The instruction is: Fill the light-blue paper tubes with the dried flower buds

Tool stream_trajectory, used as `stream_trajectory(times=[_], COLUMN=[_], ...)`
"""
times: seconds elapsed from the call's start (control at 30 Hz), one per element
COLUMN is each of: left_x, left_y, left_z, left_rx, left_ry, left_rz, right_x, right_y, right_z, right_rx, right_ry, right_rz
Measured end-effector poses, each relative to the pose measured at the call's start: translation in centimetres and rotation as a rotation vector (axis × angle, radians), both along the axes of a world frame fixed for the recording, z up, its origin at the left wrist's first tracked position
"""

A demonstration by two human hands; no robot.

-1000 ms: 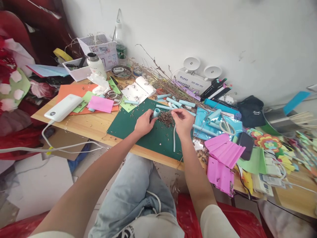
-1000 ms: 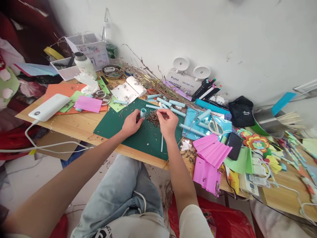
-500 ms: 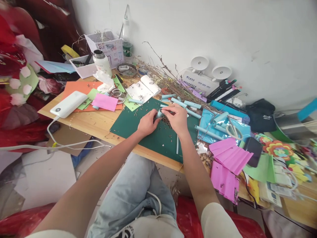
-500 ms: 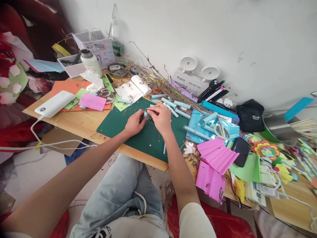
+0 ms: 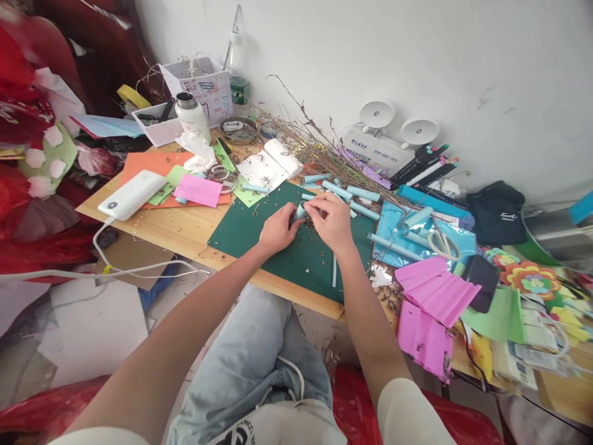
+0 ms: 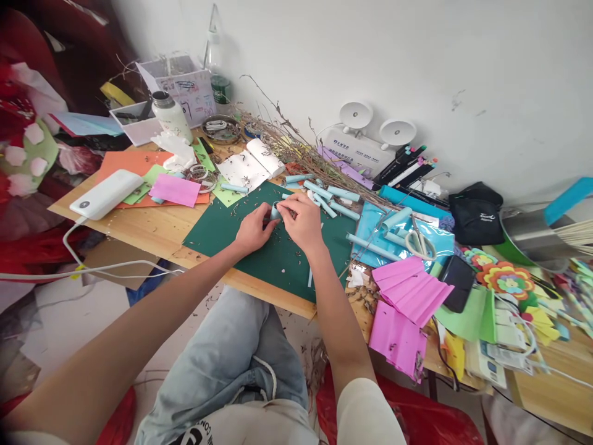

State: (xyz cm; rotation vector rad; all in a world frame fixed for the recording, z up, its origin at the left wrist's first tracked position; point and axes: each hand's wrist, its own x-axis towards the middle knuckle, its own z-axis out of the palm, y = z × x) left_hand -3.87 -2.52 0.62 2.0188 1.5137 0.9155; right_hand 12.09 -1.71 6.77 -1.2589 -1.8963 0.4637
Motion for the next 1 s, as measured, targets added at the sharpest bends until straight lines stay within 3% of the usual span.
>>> stream_trajectory(times=[0.13,0.33,0.4,0.5,0.63,0.77,1.0], left_x=[0.0,0.0,0.0,0.0,0.1,0.1,0.0], left_y=[0.0,0.0,0.0,0.0,0.0,0.0,0.1], left_z=[0.0,-0.1,-0.1,0.1,0.3,0.2,0.1], left_rx=[-0.004,0.018,0.007,-0.011,-0.023,-0.021,-0.040], left_ry=[-0.005,-0.003,-0.004,-0.001,0.015,0.014,-0.004], left_rz=[-0.005,-0.003,-0.003,-0.004,0.019,0.012,0.011], right_x=[0.1,0.1,1.3,3.8,5.8,6.0,6.5], right_y=[-0.7,-1.0,-0.8,-0.1,0.6,0.6,0.2], right_z=[1.0,1.0,0.8,-0.2,-2.8,-5.1,-5.7], right_rx=[0.047,0.100,0.130,0.129,-0.160,-0.194,-0.173], right_ry=[-0.046,-0.095,-0.014,0.058,-0.197,-0.362,0.031], right_rz=[0.011,0.049,-0.031,-0.273,-0.225,-0.276,-0.353])
